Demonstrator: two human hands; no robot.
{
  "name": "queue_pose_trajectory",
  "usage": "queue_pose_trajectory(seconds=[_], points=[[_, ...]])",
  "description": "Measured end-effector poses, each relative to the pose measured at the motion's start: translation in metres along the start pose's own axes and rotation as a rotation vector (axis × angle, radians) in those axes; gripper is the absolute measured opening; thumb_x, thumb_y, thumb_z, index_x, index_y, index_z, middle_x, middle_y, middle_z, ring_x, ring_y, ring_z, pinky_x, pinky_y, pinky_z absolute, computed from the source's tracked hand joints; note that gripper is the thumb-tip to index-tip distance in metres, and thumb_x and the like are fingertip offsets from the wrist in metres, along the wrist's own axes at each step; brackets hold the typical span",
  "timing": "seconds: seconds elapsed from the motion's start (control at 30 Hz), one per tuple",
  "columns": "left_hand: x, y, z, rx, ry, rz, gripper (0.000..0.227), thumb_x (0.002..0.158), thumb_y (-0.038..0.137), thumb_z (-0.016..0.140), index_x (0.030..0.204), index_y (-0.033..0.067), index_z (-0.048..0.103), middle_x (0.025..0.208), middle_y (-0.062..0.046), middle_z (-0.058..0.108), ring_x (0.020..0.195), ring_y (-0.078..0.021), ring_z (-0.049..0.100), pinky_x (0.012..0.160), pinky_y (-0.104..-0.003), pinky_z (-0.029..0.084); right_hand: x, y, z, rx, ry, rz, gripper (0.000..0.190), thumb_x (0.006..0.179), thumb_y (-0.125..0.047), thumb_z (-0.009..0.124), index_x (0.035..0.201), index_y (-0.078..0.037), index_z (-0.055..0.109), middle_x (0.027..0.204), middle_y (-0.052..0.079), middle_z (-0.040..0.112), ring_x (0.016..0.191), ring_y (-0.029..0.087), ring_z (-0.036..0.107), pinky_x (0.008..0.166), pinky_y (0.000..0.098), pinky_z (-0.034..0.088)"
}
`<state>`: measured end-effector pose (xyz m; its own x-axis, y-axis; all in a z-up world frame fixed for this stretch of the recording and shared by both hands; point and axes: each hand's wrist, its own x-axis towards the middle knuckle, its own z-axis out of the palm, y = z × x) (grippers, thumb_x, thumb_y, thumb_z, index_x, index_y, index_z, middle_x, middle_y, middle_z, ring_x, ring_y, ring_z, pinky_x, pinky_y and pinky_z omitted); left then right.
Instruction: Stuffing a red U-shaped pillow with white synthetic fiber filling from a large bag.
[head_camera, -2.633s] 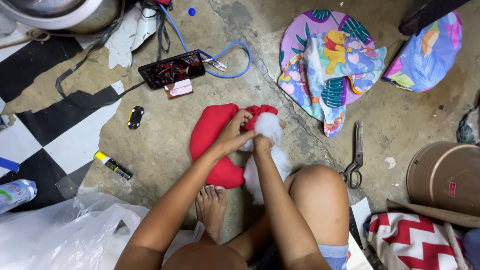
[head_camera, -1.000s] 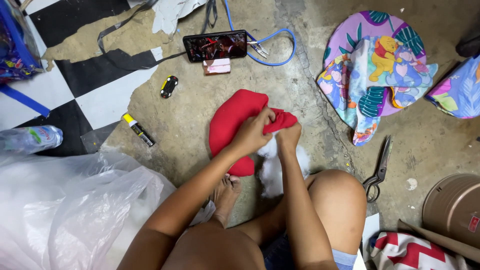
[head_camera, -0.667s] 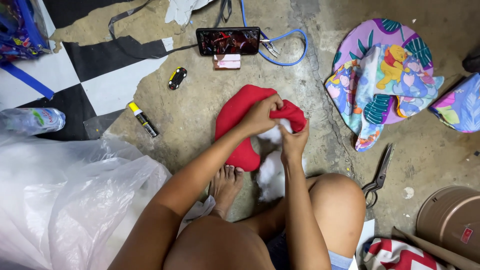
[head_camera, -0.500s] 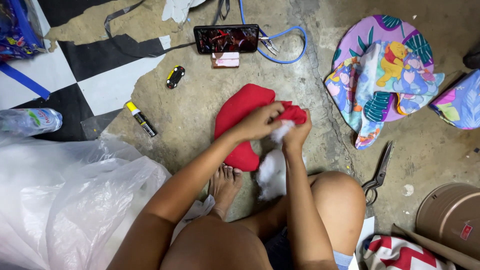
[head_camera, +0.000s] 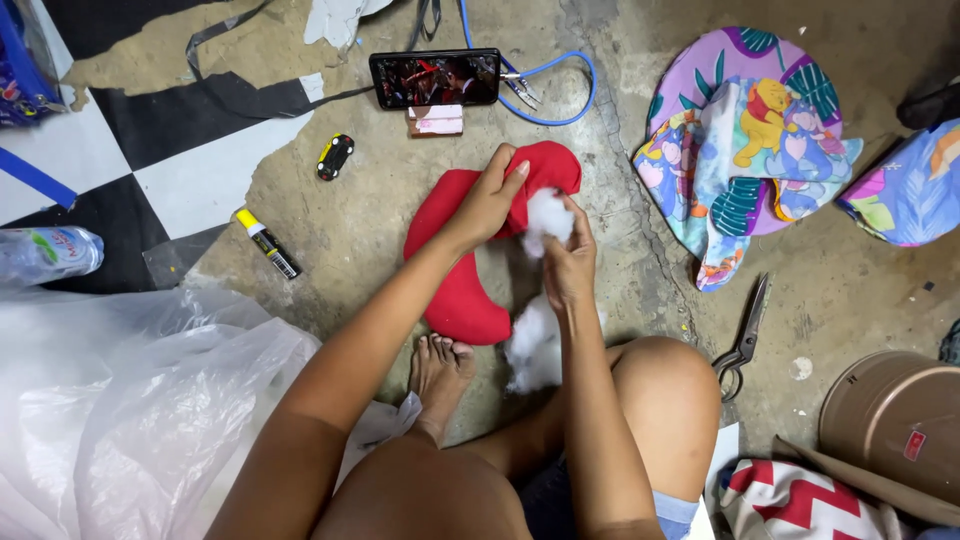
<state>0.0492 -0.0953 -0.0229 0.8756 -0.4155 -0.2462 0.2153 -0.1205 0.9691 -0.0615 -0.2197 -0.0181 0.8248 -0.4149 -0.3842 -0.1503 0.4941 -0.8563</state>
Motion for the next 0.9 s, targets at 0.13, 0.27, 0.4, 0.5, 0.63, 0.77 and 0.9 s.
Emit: queue_pose_trajectory(seconds=[0.13, 0.27, 0.4, 0.5, 0.63, 0.77, 0.9], points=[[-0.026, 0.006, -0.003, -0.020, -0.029, 0.000, 0.024, 0.112, 0.035, 0.045, 0.111, 0.0130, 0.052, 0.088, -0.005, 0.051, 0.092, -0.0242, 0.055, 0.089, -0.041, 0.048, 0.035, 0.048, -0.016, -0.079, 0.102, 0.028, 0.047, 0.078, 0.014, 0.059, 0.116, -0.014, 0.065, 0.099, 0.001, 0.073, 0.085, 0.015, 0.073, 0.067, 0.0313, 0.064], [-0.051, 0.037, 0.000, 0.188, -0.155, 0.052, 0.023, 0.112, 0.034, 0.042, 0.115, 0.0133, 0.051, 0.095, -0.018, 0.061, 0.101, -0.0395, 0.064, 0.090, -0.053, 0.050, 0.054, 0.059, -0.009, -0.215, 0.151, 0.104, 0.052, 0.077, 0.009, 0.069, 0.123, -0.014, 0.066, 0.100, 0.007, 0.075, 0.080, 0.021, 0.074, 0.062, 0.0403, 0.063], [-0.050, 0.034, 0.003, 0.281, -0.154, 0.108, 0.024, 0.111, 0.030, 0.044, 0.122, 0.0102, 0.053, 0.103, -0.029, 0.066, 0.108, -0.0521, 0.065, 0.091, -0.061, 0.052, 0.060, 0.052, -0.004, -0.316, 0.086, 0.075, 0.064, 0.074, 0.000, 0.083, 0.134, -0.011, 0.062, 0.115, 0.011, 0.072, 0.099, 0.024, 0.070, 0.085, 0.0446, 0.057], [-0.034, 0.022, -0.009, 0.243, -0.020, 0.014, 0.028, 0.113, 0.036, 0.039, 0.117, 0.0106, 0.050, 0.091, -0.026, 0.065, 0.099, -0.0486, 0.067, 0.085, -0.058, 0.051, 0.061, 0.044, 0.002, -0.397, 0.019, 0.044, 0.078, 0.072, -0.007, 0.094, 0.141, -0.010, 0.059, 0.127, 0.013, 0.070, 0.113, 0.026, 0.067, 0.101, 0.0477, 0.053], [-0.010, 0.010, -0.020, 0.149, -0.011, 0.033, 0.026, 0.114, 0.036, 0.039, 0.110, 0.0117, 0.048, 0.084, -0.016, 0.055, 0.090, -0.0345, 0.062, 0.086, -0.049, 0.050, 0.024, -0.002, -0.003, 0.175, -0.116, 0.378, 0.061, 0.081, -0.030, 0.079, 0.138, -0.021, 0.060, 0.124, 0.008, 0.067, 0.102, 0.026, 0.067, 0.082, 0.0432, 0.061], [-0.010, 0.020, -0.012, 0.195, -0.171, 0.063, 0.024, 0.112, 0.037, 0.044, 0.110, 0.0143, 0.052, 0.085, -0.018, 0.061, 0.092, -0.0368, 0.066, 0.085, -0.052, 0.050, 0.039, 0.045, -0.008, 0.144, 0.094, 0.297, 0.052, 0.085, -0.013, 0.086, 0.132, -0.015, 0.064, 0.118, 0.009, 0.070, 0.095, 0.028, 0.073, 0.078, 0.0472, 0.066], [-0.041, 0.096, -0.006, 0.364, -0.395, 0.083, 0.023, 0.108, 0.027, 0.045, 0.113, 0.0086, 0.056, 0.088, -0.030, 0.068, 0.098, -0.0550, 0.066, 0.088, -0.062, 0.048, 0.053, 0.061, -0.014, 0.054, 0.048, 0.268, 0.066, 0.080, -0.019, 0.093, 0.136, -0.011, 0.061, 0.124, 0.016, 0.068, 0.104, 0.035, 0.070, 0.086, 0.0568, 0.062]])
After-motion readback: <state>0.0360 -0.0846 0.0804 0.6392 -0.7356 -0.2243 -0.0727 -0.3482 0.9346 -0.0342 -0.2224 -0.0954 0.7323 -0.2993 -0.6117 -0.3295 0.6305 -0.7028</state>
